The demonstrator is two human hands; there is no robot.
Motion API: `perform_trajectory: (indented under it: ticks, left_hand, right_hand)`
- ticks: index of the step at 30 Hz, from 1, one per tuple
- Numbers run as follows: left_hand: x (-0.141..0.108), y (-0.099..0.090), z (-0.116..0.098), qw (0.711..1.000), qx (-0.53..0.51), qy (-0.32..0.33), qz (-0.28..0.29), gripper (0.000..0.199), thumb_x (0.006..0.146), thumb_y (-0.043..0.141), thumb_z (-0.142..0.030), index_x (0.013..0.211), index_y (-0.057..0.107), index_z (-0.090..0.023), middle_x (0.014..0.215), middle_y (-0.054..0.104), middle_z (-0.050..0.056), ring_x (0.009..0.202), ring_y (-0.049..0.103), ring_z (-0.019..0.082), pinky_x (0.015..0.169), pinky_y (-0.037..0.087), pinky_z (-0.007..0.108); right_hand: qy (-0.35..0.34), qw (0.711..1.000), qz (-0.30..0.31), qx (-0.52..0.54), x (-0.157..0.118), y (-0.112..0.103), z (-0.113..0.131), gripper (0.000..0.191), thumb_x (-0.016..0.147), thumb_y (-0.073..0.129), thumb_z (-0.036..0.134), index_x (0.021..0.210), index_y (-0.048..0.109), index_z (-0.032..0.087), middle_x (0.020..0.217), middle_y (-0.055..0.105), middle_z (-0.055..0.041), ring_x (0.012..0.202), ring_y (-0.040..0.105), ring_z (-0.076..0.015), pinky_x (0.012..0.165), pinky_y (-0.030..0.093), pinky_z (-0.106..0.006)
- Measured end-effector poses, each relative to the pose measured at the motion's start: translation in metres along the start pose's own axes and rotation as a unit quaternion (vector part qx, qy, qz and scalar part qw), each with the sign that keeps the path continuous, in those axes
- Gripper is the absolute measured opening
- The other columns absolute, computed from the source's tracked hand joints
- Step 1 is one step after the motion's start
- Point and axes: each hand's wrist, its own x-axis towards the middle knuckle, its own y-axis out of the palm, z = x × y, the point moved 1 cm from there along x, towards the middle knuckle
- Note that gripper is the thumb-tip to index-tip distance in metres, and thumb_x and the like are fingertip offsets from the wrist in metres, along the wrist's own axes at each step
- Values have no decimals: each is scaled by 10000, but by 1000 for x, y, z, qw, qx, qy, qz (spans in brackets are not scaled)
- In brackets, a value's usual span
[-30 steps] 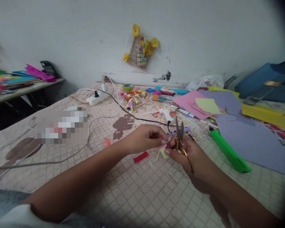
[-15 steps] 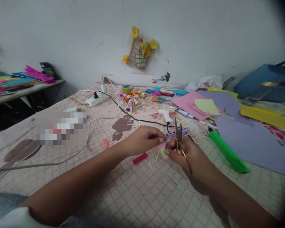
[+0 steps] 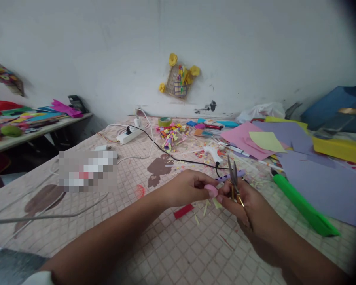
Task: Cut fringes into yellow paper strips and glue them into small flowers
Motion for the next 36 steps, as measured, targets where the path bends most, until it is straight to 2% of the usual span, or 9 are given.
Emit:
perform_trajectory:
  ticks: [4,9,15,21,25,29,36]
  left_hand:
    - [-1,-2,1,998,54,5,9,140,768,567,-199,867,634,-126,710,504,-15,646,435,79,601,341,197]
    - [0,-3,1,994,104,23,-4,210,809,535,-238,940,657,-129,694,526,-12,615,418,71,575,330,191]
    - [1,-3,0,996,83,14,-17,174,799,553,-202,910,662,-125,795,613,26,677,494,84,625,382,196]
    - [0,-3,-2,995,85,8,-48,174,785,572,-209,933,625,-134,708,545,-5,623,470,74,571,373,191]
    - [0,-3,-1,994,96,9,-60,112,771,578,-198,860,600,-133,702,537,-6,625,479,75,588,383,205]
    - [1,-3,1,995,55,20,-84,80,742,590,-160,804,544,-134,709,531,-9,623,479,73,582,381,205]
    - [1,-3,3,997,20,23,-74,104,749,595,-167,808,514,-139,683,530,-17,595,490,69,564,385,202]
  right_hand:
    - [-14,1000,-4,-12,0,0,0,139,774,580,303,751,465,229,692,490,31,615,467,-145,565,378,-267]
    - [-7,1000,-19,-5,-1,1,4,139,770,573,300,739,461,225,677,481,34,587,451,-137,530,370,-258]
    - [-21,999,-19,-17,-1,1,3,121,793,557,269,747,456,221,699,481,33,629,447,-138,579,376,-261]
    - [-10,1000,-14,-8,-2,2,5,131,795,556,264,743,443,223,685,459,44,610,416,-127,555,355,-245]
    - [-13,1000,-6,-6,-1,3,4,135,791,556,262,736,438,226,683,455,48,612,417,-127,565,361,-241]
    - [-16,1000,-19,-3,0,2,0,120,783,556,266,748,447,229,700,468,36,631,434,-139,583,375,-249]
    - [-9,999,-22,-27,-2,1,8,122,800,535,264,729,445,224,665,452,40,587,409,-132,557,353,-259]
